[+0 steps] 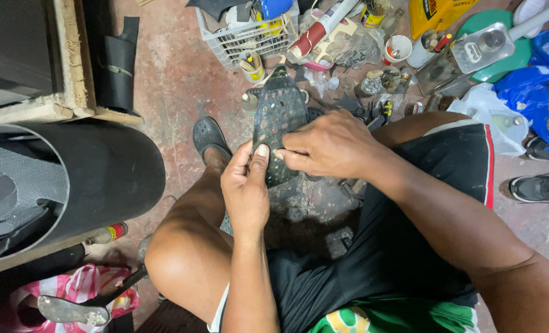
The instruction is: The person sits on the floor and uses a small metal tool to scrape and clean the underside of a black perforated shoe sole. They repeatedly rub the tool across the sole surface, flip the sole, and continue scraping. Later, they insert a yellow insole into the shoe and press it into place.
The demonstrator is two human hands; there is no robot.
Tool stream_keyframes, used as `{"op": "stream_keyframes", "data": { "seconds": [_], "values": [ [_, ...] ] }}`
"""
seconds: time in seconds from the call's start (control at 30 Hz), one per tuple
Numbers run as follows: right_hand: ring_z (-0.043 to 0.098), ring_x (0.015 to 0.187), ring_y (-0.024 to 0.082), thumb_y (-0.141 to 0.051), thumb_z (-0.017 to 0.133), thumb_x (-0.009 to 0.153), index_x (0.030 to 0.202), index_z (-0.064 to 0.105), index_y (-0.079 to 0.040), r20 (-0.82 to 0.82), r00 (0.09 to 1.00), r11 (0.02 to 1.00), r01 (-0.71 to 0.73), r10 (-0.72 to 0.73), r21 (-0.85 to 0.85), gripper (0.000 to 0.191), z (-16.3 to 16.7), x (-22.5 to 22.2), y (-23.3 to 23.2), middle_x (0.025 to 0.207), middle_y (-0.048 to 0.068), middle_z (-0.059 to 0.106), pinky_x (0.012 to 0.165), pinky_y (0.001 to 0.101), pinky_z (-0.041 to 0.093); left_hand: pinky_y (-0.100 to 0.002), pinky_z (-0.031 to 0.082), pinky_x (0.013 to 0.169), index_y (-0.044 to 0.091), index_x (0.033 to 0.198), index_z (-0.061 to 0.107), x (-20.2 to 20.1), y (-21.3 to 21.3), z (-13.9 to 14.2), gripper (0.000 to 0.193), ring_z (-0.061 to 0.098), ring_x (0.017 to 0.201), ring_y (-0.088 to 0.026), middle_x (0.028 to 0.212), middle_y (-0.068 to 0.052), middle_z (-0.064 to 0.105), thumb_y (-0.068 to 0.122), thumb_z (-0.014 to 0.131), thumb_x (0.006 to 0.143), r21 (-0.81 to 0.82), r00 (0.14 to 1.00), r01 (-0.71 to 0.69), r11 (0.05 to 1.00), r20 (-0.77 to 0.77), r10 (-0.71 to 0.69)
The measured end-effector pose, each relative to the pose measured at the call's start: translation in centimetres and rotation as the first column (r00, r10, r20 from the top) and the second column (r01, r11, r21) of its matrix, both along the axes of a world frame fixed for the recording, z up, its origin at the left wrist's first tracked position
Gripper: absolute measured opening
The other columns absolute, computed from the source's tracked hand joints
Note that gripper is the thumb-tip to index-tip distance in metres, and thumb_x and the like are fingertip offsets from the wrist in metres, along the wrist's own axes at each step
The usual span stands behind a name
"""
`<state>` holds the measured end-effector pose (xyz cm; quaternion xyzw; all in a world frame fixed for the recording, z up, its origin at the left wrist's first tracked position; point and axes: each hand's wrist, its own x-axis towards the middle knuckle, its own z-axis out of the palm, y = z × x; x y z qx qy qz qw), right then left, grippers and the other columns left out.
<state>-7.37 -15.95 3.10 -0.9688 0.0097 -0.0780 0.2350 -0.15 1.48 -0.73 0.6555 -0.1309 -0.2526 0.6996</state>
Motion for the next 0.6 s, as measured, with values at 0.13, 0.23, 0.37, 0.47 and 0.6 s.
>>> {"op": "stream_keyframes", "data": {
  "seconds": [0.13,0.23,0.37,0.47,0.6],
  "values": [
    [0.063,0.044,0.021,-0.033,0.065,0.095,0.066,0.059,-0.007,-0.088,0.996,0.934,0.033,-0.001,0.356,0.040,0.2,0.1,-0.4,0.046,0.006,0.057,0.048,0.0382,0.047,-0.023,0.050,0.084,-0.002,0.123,0.068,0.1,-0.3,-0.6,0.023,0.060,0.092,-0.006,0.105,-0.002,0.071,0.010,0.059,0.105,-0.142,0.992,-0.042,0.989,-0.123,0.025],
    [0.064,0.046,0.018,-0.033,0.064,0.097,0.065,0.055,-0.006,-0.123,0.992,0.868,0.071,-0.011,0.492,0.043,0.4,0.0,-0.5,0.048,0.007,0.055,0.046,0.0370,0.047,-0.024,0.050,0.084,-0.003,0.120,0.069,0.1,-0.2,-0.9,0.021,0.060,0.092,-0.007,0.104,-0.003,0.071,0.010,0.058,0.107,-0.152,0.989,-0.066,0.986,-0.144,0.044],
    [0.070,0.048,0.019,-0.034,0.062,0.099,0.068,0.056,-0.008,-0.088,0.995,0.872,0.074,-0.036,0.484,0.040,0.3,-0.1,-0.1,0.049,0.004,0.062,0.048,0.0371,0.050,-0.024,0.050,0.087,-0.002,0.119,0.068,0.1,-0.2,-1.2,0.021,0.061,0.095,-0.007,0.107,-0.003,0.071,0.011,0.058,0.106,-0.205,0.986,-0.089,0.975,-0.156,0.057],
    [0.067,0.053,0.028,-0.035,0.064,0.098,0.074,0.058,-0.008,-0.022,0.999,0.947,0.033,-0.027,0.320,0.037,-0.2,0.1,0.5,0.052,0.008,0.062,0.053,0.0437,0.049,-0.025,0.050,0.089,-0.003,0.120,0.068,0.2,-0.2,-1.3,0.022,0.061,0.096,-0.008,0.108,-0.003,0.071,0.011,0.058,0.107,-0.257,0.981,-0.112,0.960,-0.180,0.067],
    [0.062,0.059,0.039,-0.036,0.066,0.098,0.080,0.061,-0.007,0.004,0.997,0.987,0.073,-0.074,0.142,0.034,-1.0,0.3,1.1,0.060,0.013,0.062,0.055,0.0516,0.046,-0.025,0.050,0.088,-0.003,0.121,0.067,0.1,-0.3,-1.1,0.023,0.061,0.096,-0.007,0.108,-0.003,0.070,0.011,0.058,0.106,-0.243,0.984,-0.095,0.965,-0.169,0.054]
  ]
}}
